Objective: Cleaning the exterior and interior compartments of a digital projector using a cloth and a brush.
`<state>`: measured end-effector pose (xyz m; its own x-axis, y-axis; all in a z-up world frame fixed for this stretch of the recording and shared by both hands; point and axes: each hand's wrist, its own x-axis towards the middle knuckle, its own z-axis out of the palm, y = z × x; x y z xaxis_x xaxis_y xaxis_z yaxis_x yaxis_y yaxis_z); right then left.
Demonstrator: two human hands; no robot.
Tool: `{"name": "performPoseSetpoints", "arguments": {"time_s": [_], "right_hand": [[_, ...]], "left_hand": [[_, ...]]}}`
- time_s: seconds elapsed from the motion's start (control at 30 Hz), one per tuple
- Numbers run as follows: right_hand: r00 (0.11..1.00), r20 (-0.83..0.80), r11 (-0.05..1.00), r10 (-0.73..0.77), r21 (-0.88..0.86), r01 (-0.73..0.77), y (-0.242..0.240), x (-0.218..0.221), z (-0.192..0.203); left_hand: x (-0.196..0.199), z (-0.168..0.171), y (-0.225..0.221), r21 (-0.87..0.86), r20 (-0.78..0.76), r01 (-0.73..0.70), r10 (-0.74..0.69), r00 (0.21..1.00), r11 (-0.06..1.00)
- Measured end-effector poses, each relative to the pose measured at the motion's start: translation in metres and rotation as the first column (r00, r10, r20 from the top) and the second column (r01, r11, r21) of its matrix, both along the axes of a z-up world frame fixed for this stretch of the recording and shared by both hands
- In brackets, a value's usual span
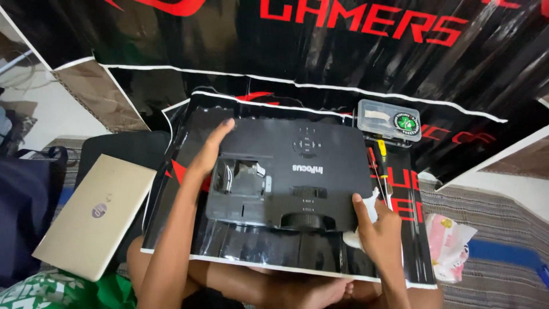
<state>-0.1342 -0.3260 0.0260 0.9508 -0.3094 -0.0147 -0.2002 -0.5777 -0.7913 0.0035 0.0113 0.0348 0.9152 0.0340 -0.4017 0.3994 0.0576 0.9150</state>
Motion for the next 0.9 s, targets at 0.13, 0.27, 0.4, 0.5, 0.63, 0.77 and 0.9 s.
{"name": "performPoseSetpoints", "arguments": {"time_s": [0.13,0.27,0.4,0.5,0.63,0.77,0.9], "right_hand": [[1.0,0.006,1.0,-0.003,-0.012,0.004,0.001,-0.007,-0.006],[0.969,0.237,0.964,0.071,-0.265,-0.006,-0.02,-0.007,-0.019],[0.984,0.177,0.964,0.013,-0.264,0.034,-0.041,-0.012,-0.014],[0.983,0.167,0.991,-0.073,-0.098,0.09,-0.04,-0.015,-0.003],[0.961,0.277,0.997,-0.006,-0.074,0.028,-0.034,-0.014,0.002],[0.952,0.305,0.998,-0.011,0.066,-0.01,-0.031,0.014,-0.012],[0.993,0.111,0.962,-0.03,0.272,-0.001,-0.019,0.045,-0.013]], "left_hand": [[-0.003,-0.006,0.004,0.145,0.079,0.016,-0.028,0.997,0.989],[-0.029,0.021,0.005,0.473,0.162,-0.015,-0.07,0.984,0.881],[-0.086,0.023,0.0,0.696,0.489,-0.203,-0.249,0.836,0.689],[-0.122,0.022,-0.011,0.801,0.491,-0.162,-0.479,0.727,0.576],[-0.139,0.006,-0.006,0.779,0.547,-0.254,-0.425,0.722,0.573],[-0.128,-0.02,0.014,0.159,0.472,-0.284,0.179,0.863,0.946],[-0.114,-0.023,0.004,0.026,0.41,-0.243,0.212,0.887,0.97]]}}
